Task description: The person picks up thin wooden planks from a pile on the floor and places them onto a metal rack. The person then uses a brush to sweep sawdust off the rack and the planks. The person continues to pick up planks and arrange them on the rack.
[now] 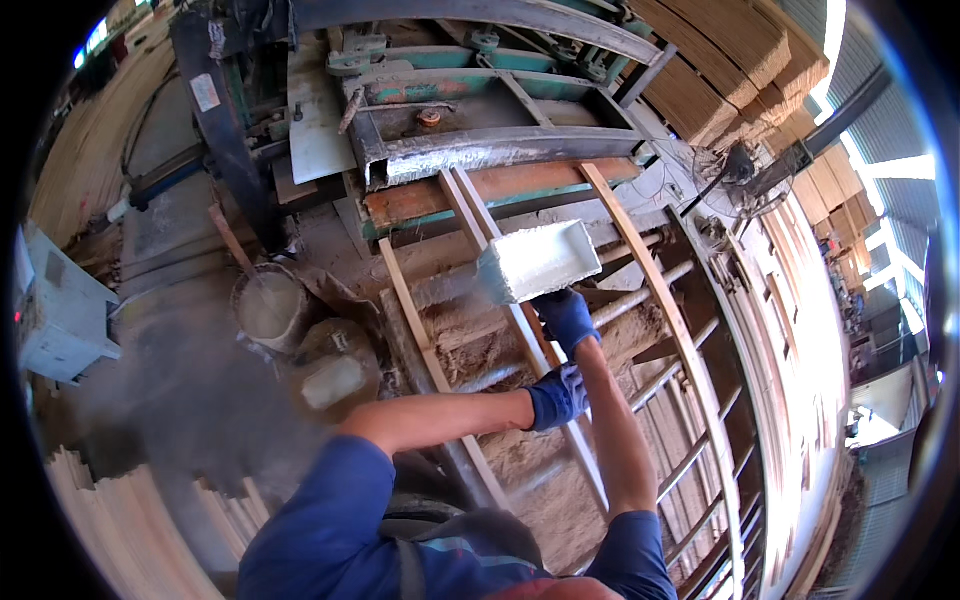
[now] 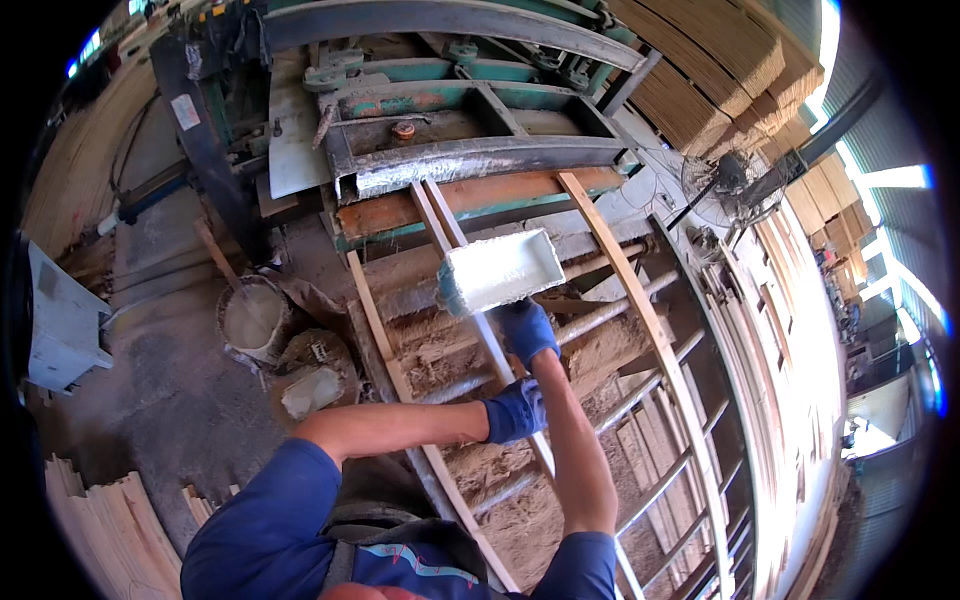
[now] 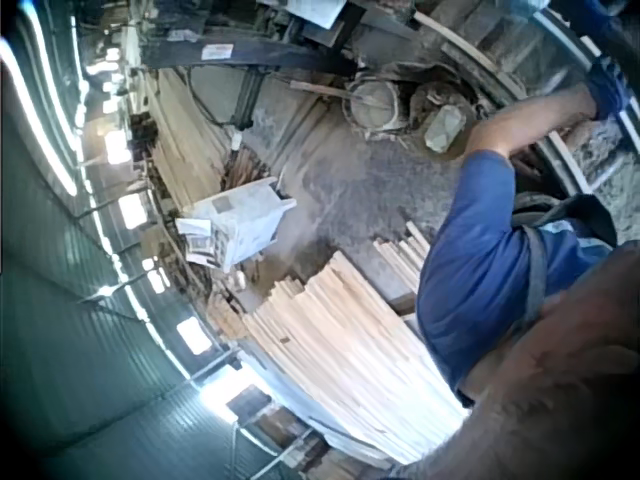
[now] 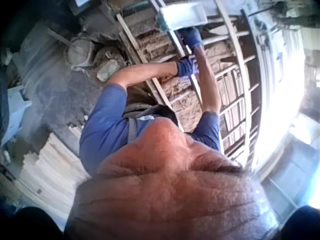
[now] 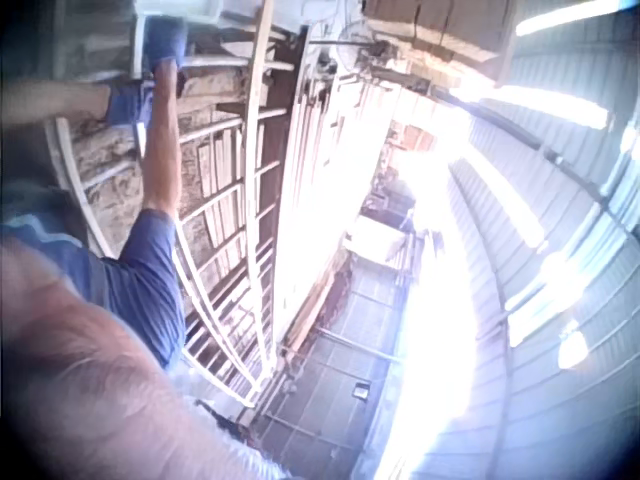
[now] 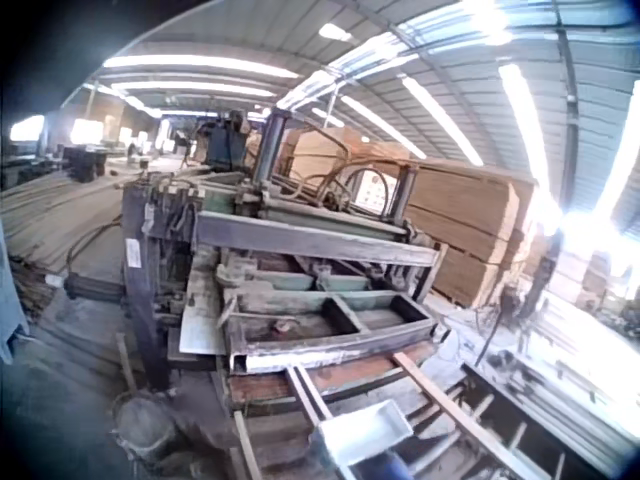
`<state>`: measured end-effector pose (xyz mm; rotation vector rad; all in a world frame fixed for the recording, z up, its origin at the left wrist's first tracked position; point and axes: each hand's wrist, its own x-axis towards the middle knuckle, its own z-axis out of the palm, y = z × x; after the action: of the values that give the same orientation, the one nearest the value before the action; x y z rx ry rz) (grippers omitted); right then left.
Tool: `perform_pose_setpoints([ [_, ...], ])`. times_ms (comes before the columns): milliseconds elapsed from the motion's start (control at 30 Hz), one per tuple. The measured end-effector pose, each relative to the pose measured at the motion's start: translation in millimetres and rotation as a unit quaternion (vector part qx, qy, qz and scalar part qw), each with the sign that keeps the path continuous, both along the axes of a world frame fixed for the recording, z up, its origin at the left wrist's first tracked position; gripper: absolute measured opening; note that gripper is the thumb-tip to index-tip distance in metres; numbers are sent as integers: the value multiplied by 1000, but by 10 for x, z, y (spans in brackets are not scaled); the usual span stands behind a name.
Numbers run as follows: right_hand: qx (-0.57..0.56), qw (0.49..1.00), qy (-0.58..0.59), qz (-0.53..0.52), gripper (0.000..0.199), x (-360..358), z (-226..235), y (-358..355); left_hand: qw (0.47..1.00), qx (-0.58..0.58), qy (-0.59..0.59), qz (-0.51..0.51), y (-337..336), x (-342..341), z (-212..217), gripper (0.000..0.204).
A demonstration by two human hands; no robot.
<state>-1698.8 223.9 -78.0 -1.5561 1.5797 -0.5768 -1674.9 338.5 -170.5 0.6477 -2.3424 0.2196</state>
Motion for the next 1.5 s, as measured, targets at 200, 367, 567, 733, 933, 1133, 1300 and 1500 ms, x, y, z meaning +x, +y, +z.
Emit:
perform_pose_setpoints([
  [200, 1, 1000, 23, -19, 27, 314, -147, -771, 945, 315, -47, -75, -903, -103, -322, 31],
  [367, 61, 997, 28, -31, 41, 629, 124, -851, 911, 373, 18, -172, -972, -152, -621, 36],
  [567, -6, 998, 61, 26, 38, 493, 154, -595, 938, 221, -231, -134, -490, -225, -613, 30],
  [733, -93, 974, 191, 82, 50, 842, 434, -775, 936, 249, -176, -174, -441, 171, 66, 26],
  [933, -211, 957, 185, 74, 41, 1802, 611, -1468, 910, 333, -146, -200, -313, 817, 1099, 33],
  [1133, -208, 968, 106, 94, 40, 2230, 671, -1695, 830, 463, 213, -225, -121, 563, 721, 45],
  [1300, -173, 973, 131, 79, 44, 2008, 735, -1496, 945, 282, 0, -167, -79, 152, 87, 36],
  [1500, -129, 990, 35, 47, 33, 1656, 859, -1353, 888, 104, -422, -152, -202, 581, 976, 62],
])
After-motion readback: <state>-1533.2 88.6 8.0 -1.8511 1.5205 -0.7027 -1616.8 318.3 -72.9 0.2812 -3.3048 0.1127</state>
